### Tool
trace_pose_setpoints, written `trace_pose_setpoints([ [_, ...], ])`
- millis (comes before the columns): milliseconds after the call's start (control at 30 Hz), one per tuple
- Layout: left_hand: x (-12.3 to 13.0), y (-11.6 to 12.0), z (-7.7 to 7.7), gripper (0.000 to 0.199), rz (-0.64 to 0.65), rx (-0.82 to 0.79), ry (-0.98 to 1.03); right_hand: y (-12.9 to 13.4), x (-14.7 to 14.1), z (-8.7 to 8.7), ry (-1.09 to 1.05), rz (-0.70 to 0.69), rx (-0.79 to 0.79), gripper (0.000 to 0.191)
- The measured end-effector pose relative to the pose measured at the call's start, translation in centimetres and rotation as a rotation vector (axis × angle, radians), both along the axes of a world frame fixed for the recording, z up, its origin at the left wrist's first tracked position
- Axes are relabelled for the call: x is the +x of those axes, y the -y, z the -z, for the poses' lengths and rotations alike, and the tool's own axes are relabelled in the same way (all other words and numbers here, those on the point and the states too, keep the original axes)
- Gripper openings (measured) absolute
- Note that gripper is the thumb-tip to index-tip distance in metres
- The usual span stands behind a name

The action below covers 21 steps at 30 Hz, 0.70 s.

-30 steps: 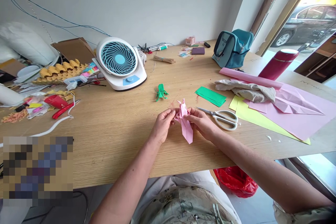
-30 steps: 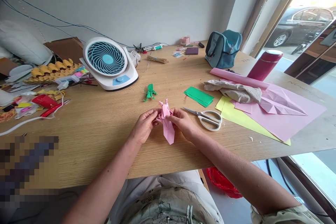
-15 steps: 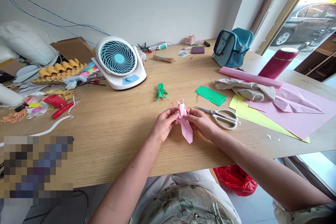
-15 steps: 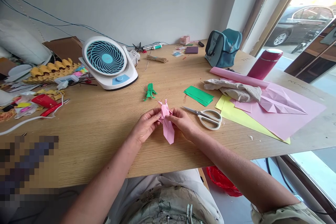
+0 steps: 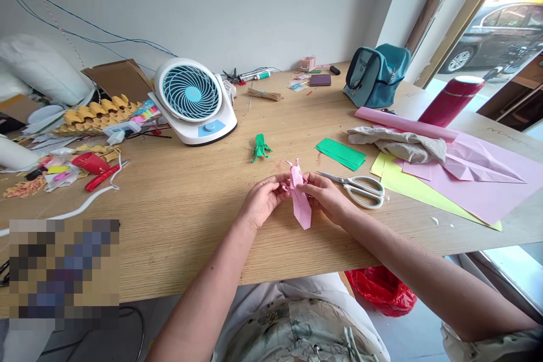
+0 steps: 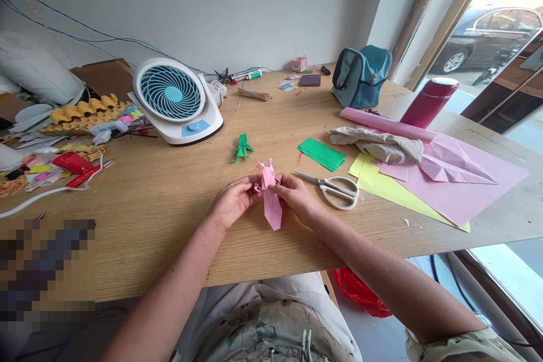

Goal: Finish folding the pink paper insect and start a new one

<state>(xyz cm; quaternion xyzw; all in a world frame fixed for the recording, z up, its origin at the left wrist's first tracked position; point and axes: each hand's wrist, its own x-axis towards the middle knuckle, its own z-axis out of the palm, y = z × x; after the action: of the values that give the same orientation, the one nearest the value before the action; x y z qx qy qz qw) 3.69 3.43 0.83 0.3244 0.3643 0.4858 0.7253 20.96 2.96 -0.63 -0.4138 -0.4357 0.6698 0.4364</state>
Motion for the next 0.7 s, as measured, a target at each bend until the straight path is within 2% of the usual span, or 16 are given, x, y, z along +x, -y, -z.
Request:
trace_pose_setpoints([
  [167,-0.1,0.2,0.0,0.021,0.027,0.020,-0.043,0.0,0.0,0.0,0.001,0.002,0.000,0.038],
  [400,-0.4,0.1,0.5,0.024,-0.018,-0.065,-0.078,0.1,-0.1,-0.1,0.054,0.021,0.033,0.037],
  [700,-1.3,0.2,0.2,0.033,0.091,0.011,-0.136,0.1,-0.1,0.1,0.108,0.057,0.032,0.036],
])
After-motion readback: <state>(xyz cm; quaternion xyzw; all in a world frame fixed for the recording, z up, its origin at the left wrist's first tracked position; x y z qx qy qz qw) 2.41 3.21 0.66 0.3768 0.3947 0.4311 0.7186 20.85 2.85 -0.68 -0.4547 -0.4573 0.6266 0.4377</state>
